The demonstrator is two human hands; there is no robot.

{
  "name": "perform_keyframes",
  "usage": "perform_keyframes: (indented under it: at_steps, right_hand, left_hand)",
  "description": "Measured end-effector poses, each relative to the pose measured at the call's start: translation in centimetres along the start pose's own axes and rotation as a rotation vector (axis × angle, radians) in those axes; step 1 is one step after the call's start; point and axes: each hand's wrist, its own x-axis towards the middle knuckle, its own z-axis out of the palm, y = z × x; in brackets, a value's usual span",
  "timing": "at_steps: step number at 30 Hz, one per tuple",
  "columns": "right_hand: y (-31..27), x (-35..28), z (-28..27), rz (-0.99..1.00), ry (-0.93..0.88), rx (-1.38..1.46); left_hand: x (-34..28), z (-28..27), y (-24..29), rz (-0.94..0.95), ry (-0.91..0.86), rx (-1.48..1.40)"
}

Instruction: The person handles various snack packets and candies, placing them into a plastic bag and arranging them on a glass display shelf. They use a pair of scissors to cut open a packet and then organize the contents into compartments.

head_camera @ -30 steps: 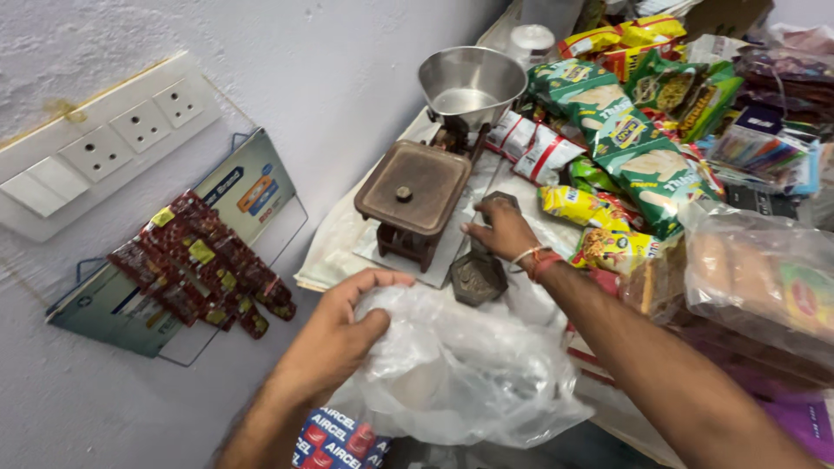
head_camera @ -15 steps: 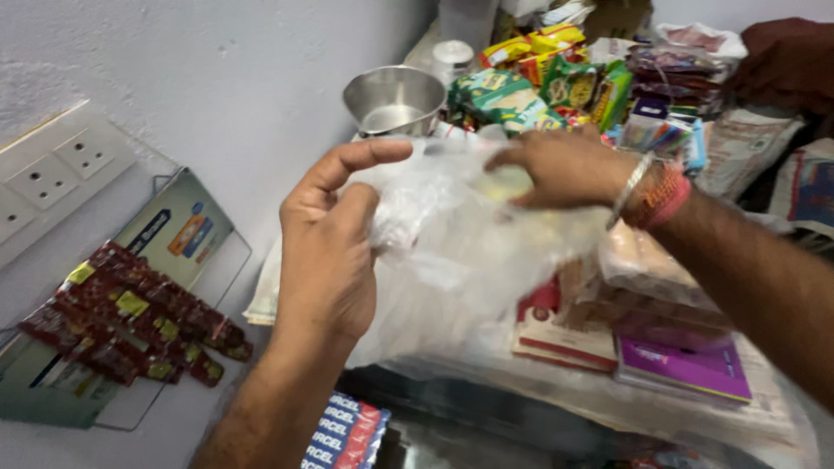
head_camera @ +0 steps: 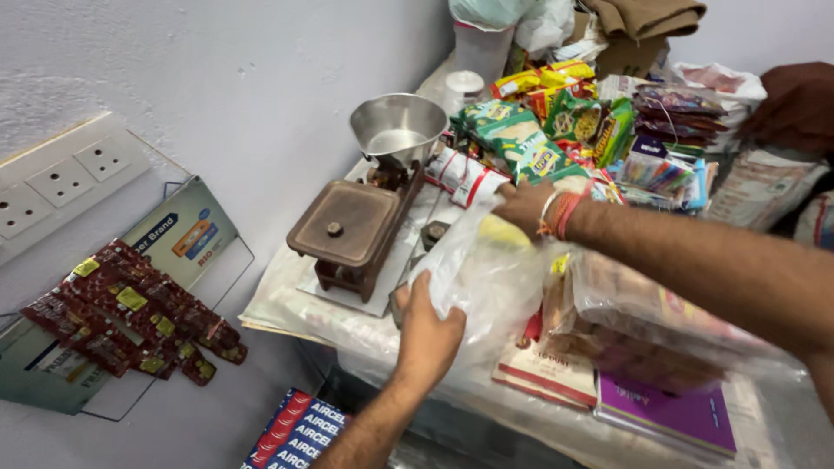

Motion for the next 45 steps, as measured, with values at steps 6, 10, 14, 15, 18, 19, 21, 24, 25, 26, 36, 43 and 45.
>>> perform_keyframes:
  at_steps: [6, 10, 14, 15, 18, 19, 21, 24, 25, 26, 36, 43, 45]
  right_hand:
    - [0.5, 1.7, 2.8, -0.034, 0.107, 0.058]
    - [0.3, 1.2, 1.7, -0.067, 0.391, -0.104]
    - [0.1, 1.2, -0.1, -0.119, 0.564, -0.256]
    - [0.2, 1.4, -0.3, -0.136, 0.631, -0.283]
    - [1.4, 1.6, -1.0, -0.071, 0.454, -0.409]
    - [1.7, 1.6, -1.0, -0.074, 0.541, -0.424]
    - [1.7, 1.8, -0.6, -0.075, 0.717, -0.446]
    - [0.4, 0.9, 0.2, -0.117, 0.52, -0.295]
    - [0.1, 0.9, 0.2, -0.159, 0.293, -0.16]
    - [-0.3, 1.0, 0.0, -0.191, 0.071, -0.022]
    - [1.5, 1.7, -1.0, -0.189, 0.366, 0.31]
    - [0.3, 1.6, 0.5, -0.143, 0.01, -0.095]
    - [0.3, 1.8, 1.5, -0.124, 0.005, -0.164]
  left_hand:
    - [1.7, -1.9, -0.1, 0.033, -0.037, 0.018]
    - [4.5, -3.1, 2.3, 0.34, -0.067, 0.464]
    - [6.2, -1.3, 3.7, 0.477, -0.356, 0.641]
    - [6.6, -0.6, 3.8, 0.446, -0.488, 0.72]
    - [6.3, 1.0, 3.7, 0.292, -0.706, 1.004]
    - [6.3, 1.3, 3.6, 0.277, -0.727, 0.981]
    - [6.2, 1.7, 3.1, 0.247, -0.774, 0.944]
    - [6.4, 2.1, 2.5, 0.253, -0.777, 1.005]
    - [6.5, 2.1, 2.2, 0.216, -0.834, 1.009]
    - [6.6, 1.9, 1.8, 0.179, -0.891, 1.02]
    - [8.0, 2.5, 1.1, 0.319, -0.471, 0.782]
    - [6.0, 3.8, 2.6, -0.038, -0.752, 0.883]
    - [5.0, 4.7, 2.7, -0.072, -0.771, 0.841]
